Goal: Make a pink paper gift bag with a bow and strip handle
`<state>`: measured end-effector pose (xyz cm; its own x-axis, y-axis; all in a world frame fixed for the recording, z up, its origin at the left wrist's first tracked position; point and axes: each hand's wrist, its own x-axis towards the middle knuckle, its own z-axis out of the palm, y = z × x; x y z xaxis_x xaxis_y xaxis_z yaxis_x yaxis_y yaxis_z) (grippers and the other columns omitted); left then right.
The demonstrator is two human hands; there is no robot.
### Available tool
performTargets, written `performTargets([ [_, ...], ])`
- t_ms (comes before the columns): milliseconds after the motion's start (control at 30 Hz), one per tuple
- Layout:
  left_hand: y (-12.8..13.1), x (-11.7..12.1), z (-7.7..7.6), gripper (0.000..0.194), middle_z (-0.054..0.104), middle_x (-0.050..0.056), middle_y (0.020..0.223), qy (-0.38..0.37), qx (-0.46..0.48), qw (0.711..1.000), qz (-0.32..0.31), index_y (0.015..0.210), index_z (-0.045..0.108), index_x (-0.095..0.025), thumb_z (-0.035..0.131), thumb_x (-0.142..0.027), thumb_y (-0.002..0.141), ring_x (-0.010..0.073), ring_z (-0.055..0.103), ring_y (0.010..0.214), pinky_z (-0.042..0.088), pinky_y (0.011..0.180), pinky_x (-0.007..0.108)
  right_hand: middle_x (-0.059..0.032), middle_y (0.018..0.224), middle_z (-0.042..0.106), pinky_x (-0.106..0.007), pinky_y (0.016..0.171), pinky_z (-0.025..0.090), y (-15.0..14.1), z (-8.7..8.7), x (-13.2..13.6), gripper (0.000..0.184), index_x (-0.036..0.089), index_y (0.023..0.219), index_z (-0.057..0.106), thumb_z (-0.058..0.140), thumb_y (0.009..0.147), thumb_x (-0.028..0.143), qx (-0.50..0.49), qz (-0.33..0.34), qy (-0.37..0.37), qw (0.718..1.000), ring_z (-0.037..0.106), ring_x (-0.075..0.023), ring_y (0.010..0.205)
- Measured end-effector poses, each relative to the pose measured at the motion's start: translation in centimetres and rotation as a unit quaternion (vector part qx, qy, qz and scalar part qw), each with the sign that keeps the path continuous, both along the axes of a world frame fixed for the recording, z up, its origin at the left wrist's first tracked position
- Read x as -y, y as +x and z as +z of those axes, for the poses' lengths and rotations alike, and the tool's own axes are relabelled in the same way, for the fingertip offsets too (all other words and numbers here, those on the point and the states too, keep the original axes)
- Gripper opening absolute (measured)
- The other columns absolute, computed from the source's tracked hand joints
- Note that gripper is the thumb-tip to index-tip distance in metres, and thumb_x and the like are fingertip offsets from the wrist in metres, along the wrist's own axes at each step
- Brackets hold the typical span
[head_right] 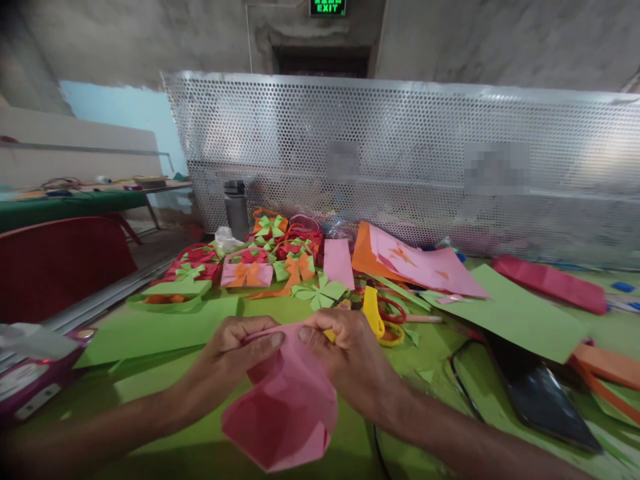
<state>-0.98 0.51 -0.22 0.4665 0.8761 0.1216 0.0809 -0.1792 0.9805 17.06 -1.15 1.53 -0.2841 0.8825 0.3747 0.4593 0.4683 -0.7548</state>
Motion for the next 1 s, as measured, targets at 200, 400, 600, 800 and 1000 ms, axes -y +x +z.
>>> performTargets([
  [200, 0.1, 0.2, 0.1, 0.036, 0.035, -0.006, 0.049, -0.011, 0.005, 1.000, 0.002, 0.057, 0.042, -0.016, 0.050, -0.042, 0.081, 0.0056, 0.030, 0.043, 0.023, 0.041, 0.020, 0.0045, 0.057, 0.041, -0.023, 0.053, 0.030, 0.0, -0.1, 0.0, 0.030, 0.018, 0.058, 0.045, 0.045, 0.085, 0.030, 0.001, -0.005, -0.008, 1.000, 0.038, -0.0093, 0.055],
  [400, 0.0, 0.3, 0.2, 0.036, 0.036, -0.006, 0.050, 0.007, 0.002, 1.000, -0.011, 0.058, 0.041, -0.016, 0.049, -0.040, 0.082, 0.0053, 0.030, 0.044, 0.022, 0.041, 0.019, 0.0048, 0.057, 0.041, -0.022, 0.052, 0.029, 0.0, -0.1, 0.2, 0.029, 0.018, 0.058, 0.044, 0.045, 0.085, 0.030, -0.013, -0.003, -0.027, 1.000, 0.038, -0.0090, 0.055],
  [600, -0.1, 0.1, 0.2, 0.036, 0.035, -0.006, 0.050, 0.019, -0.023, 0.999, -0.011, 0.057, 0.041, -0.016, 0.048, -0.041, 0.082, 0.0056, 0.031, 0.044, 0.023, 0.042, 0.019, 0.0042, 0.056, 0.045, -0.022, 0.053, 0.031, -0.1, -0.4, -0.1, 0.024, 0.017, 0.061, 0.050, 0.047, 0.083, 0.026, 0.000, 0.000, -0.006, 1.000, 0.041, -0.0095, 0.055],
  [800, 0.1, 0.1, -0.1, 0.035, 0.034, -0.006, 0.050, 0.028, -0.051, 0.998, -0.015, 0.058, 0.044, -0.016, 0.047, -0.041, 0.082, 0.0062, 0.030, 0.045, 0.024, 0.042, 0.019, 0.0049, 0.054, 0.043, -0.022, 0.051, 0.030, -0.4, -1.0, -0.4, 0.019, 0.017, 0.059, 0.049, 0.052, 0.077, 0.023, -0.005, 0.001, -0.022, 1.000, 0.039, -0.0092, 0.053],
  [1000, 0.2, 0.0, -0.2, 0.033, 0.037, -0.005, 0.052, 0.083, -0.071, 0.994, -0.015, 0.058, 0.044, -0.015, 0.045, -0.036, 0.084, 0.0068, 0.033, 0.047, 0.025, 0.043, 0.019, 0.0045, 0.054, 0.043, -0.022, 0.050, 0.029, -0.6, -1.1, -0.2, 0.016, 0.016, 0.058, 0.051, 0.053, 0.074, 0.020, 0.004, -0.004, -0.046, 0.999, 0.038, -0.0093, 0.054],
])
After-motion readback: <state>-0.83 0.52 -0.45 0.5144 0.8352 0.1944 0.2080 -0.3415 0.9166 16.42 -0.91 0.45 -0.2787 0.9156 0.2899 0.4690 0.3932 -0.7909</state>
